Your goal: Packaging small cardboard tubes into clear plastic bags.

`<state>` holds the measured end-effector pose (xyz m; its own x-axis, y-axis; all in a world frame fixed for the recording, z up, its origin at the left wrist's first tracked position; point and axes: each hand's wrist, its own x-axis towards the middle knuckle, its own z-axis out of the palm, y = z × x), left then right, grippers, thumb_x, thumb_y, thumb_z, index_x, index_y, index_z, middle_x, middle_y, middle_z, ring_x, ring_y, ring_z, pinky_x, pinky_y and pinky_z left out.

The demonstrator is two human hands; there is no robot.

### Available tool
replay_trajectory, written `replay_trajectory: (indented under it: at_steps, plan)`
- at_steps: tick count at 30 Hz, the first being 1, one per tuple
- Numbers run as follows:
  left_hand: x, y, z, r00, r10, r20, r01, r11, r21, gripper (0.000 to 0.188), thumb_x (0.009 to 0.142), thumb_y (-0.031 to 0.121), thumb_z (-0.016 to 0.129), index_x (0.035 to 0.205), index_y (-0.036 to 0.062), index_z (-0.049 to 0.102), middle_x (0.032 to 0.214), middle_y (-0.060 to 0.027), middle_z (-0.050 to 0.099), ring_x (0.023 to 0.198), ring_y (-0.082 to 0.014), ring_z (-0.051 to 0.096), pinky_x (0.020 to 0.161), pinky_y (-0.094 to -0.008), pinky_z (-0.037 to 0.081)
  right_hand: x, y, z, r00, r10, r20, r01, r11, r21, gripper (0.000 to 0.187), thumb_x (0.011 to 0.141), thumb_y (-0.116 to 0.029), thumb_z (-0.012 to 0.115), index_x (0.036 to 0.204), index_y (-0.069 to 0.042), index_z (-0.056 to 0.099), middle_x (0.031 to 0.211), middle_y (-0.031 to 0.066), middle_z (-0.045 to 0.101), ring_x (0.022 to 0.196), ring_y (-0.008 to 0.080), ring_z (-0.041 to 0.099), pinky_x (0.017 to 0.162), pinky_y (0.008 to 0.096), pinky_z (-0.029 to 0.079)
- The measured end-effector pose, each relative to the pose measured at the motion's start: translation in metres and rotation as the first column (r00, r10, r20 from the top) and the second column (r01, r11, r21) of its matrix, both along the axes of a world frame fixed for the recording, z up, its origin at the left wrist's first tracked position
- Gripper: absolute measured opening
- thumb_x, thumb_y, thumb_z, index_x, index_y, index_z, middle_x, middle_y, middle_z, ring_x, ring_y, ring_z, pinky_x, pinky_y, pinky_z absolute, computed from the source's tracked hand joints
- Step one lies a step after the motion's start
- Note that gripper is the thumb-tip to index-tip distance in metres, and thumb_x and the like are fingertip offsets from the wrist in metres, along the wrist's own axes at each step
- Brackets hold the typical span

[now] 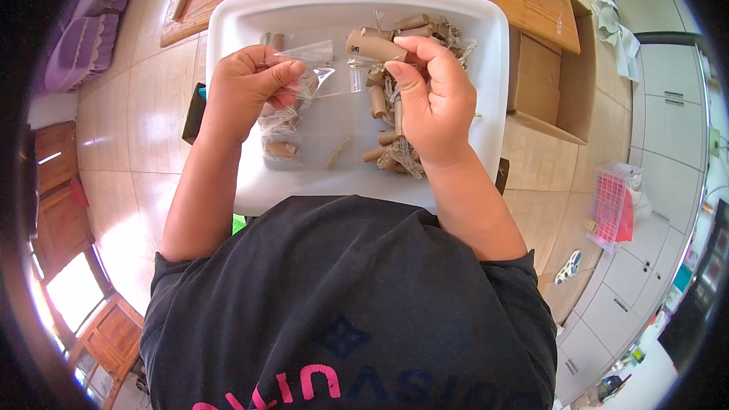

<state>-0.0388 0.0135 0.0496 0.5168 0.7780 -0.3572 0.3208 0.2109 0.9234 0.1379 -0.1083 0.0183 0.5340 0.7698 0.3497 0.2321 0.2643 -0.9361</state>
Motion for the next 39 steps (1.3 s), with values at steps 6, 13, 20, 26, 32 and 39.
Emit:
replay_trajectory:
  at_steps: [6, 13, 20, 26, 32, 39]
  plan:
    - [0.002, -0.003, -0.001, 0.999, 0.008, 0.047, -0.005, 0.998, -0.06, 0.02, 0.078, 0.017, 0.071, 0.076, 0.0006, 0.06, 0.064, -0.0026, 0.06, 0.054, -0.0068, 0.055, 0.049, -0.0192, 0.045, 0.003, 0.002, -0.002, 0.942, -0.033, 0.334, 0.039, 0.999, -0.009, 0.016, 0.082, -0.003, 0.063, 0.097, 0.0, 0.059, 0.077, 0.0036, 0.06, 0.067, 0.0077, 0.054, 0.06, 0.0219, 0.045]
    - [0.005, -0.006, -0.013, 0.985, -0.131, 0.11, 0.137, 0.989, -0.047, 0.017, 0.077, 0.013, 0.07, 0.084, -0.0003, 0.062, 0.07, -0.0029, 0.062, 0.062, -0.007, 0.056, 0.056, -0.0194, 0.045, 0.005, -0.002, 0.001, 0.983, 0.184, 0.027, -0.172, 0.955, -0.241, 0.02, 0.085, -0.007, 0.06, 0.104, 0.001, 0.057, 0.082, -0.0002, 0.058, 0.072, 0.0047, 0.05, 0.065, 0.0177, 0.042]
    - [0.007, -0.006, -0.014, 0.958, -0.278, 0.067, 0.284, 0.949, -0.133, 0.027, 0.075, 0.012, 0.071, 0.097, -0.0019, 0.062, 0.077, -0.0033, 0.063, 0.068, -0.0093, 0.056, 0.063, -0.0216, 0.045, 0.006, -0.002, 0.002, 0.943, 0.296, -0.151, -0.328, 0.904, -0.273, 0.017, 0.082, -0.005, 0.062, 0.098, 0.0, 0.06, 0.078, 0.0001, 0.06, 0.066, 0.005, 0.05, 0.06, 0.019, 0.043]
    - [0.005, -0.004, -0.011, 0.927, -0.355, 0.123, 0.376, 0.869, -0.322, 0.031, 0.074, 0.014, 0.072, 0.099, -0.0016, 0.061, 0.08, -0.0036, 0.064, 0.072, -0.0098, 0.058, 0.068, -0.0217, 0.045, 0.009, -0.003, 0.002, 0.879, 0.364, -0.31, -0.448, 0.852, -0.271, 0.017, 0.082, -0.005, 0.062, 0.098, 0.0, 0.06, 0.079, 0.0002, 0.06, 0.067, 0.0044, 0.051, 0.061, 0.0184, 0.043]
    - [0.01, -0.003, -0.016, 0.926, -0.318, 0.205, 0.377, 0.818, -0.434, 0.029, 0.077, 0.015, 0.069, 0.1, -0.0006, 0.061, 0.082, -0.0039, 0.064, 0.074, -0.0107, 0.059, 0.069, -0.022, 0.046, -0.001, 0.0, 0.001, 0.904, 0.311, -0.293, -0.391, 0.878, -0.275, 0.015, 0.081, -0.004, 0.063, 0.095, 0.0, 0.06, 0.077, -0.0003, 0.06, 0.066, 0.0033, 0.05, 0.058, 0.018, 0.042]
    - [0.01, -0.008, -0.016, 0.963, -0.176, 0.205, 0.255, 0.844, -0.471, 0.031, 0.078, 0.017, 0.069, 0.1, -0.0017, 0.06, 0.087, -0.0057, 0.063, 0.078, -0.0135, 0.061, 0.071, -0.0246, 0.049, -0.001, -0.001, 0.009, 0.937, 0.15, -0.314, -0.255, 0.911, -0.324, 0.014, 0.08, -0.002, 0.063, 0.094, -0.001, 0.062, 0.074, -0.0007, 0.06, 0.064, 0.0029, 0.05, 0.057, 0.0176, 0.042]
